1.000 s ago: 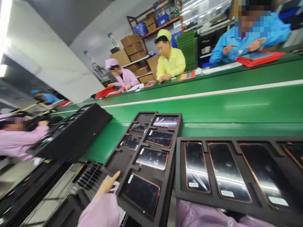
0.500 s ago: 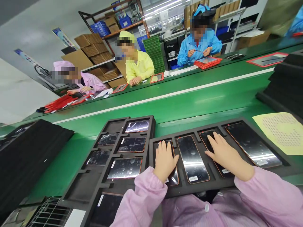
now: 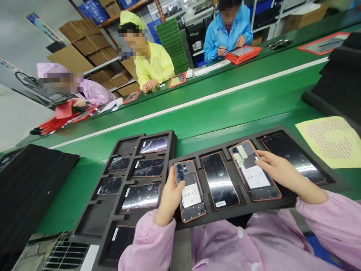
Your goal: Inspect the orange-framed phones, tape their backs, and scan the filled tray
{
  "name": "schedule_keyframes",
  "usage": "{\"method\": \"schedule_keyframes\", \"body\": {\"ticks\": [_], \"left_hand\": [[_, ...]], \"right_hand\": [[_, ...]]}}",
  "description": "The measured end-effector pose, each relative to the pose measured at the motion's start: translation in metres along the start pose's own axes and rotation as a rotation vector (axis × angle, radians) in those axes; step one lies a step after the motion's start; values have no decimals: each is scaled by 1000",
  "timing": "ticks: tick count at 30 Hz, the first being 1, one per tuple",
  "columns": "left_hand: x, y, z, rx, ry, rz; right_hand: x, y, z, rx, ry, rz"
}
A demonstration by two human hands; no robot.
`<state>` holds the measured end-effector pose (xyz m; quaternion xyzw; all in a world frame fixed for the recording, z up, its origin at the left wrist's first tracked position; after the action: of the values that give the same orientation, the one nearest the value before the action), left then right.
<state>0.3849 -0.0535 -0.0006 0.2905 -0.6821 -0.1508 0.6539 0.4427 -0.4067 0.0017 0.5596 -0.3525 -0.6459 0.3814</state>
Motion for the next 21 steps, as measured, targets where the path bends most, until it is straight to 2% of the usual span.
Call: {"method": "schedule_keyframes", "body": {"ticks": [3,4,6,9,12,14,17,19,21], "left_hand": [[41,-22,1,89,-233,-355],[56,-36,1,73,-307,-431],[77,-74,1,-72,-378,-509],[91,-128,0,-316,-325,-645],[104,-154,-2,-446,-290,-765],[113,-151,-6,-473,-273,-777],[111,-115,-14,-406,-159,-717],[95,-83,-19,-324,-37,-623],[72,-61,-19,-243,60,-422]], "right_hand": [[8,8,2,108,14,31],[14,14,2,161,14,80],[26,25,0,254,24,228],[35,29,-1,317,43,411],[33,27,3,291,31,426],[32,35,7,293,-11,437],[51,63,10,293,-186,485],[77,82,8,262,-313,412],[100,92,6,234,-387,252]]}}
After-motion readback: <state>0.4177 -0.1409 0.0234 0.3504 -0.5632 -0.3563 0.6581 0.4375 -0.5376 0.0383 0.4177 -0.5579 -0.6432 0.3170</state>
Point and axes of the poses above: each hand's wrist, its own z-axis away from the middle knuckle, its own y-axis out of the back of the hand, x = y × z, the point moved 9 cm from there along -z, towards the middle knuckle, and after that the axes turned 10 degrees about -y, right-handed, at the moved point
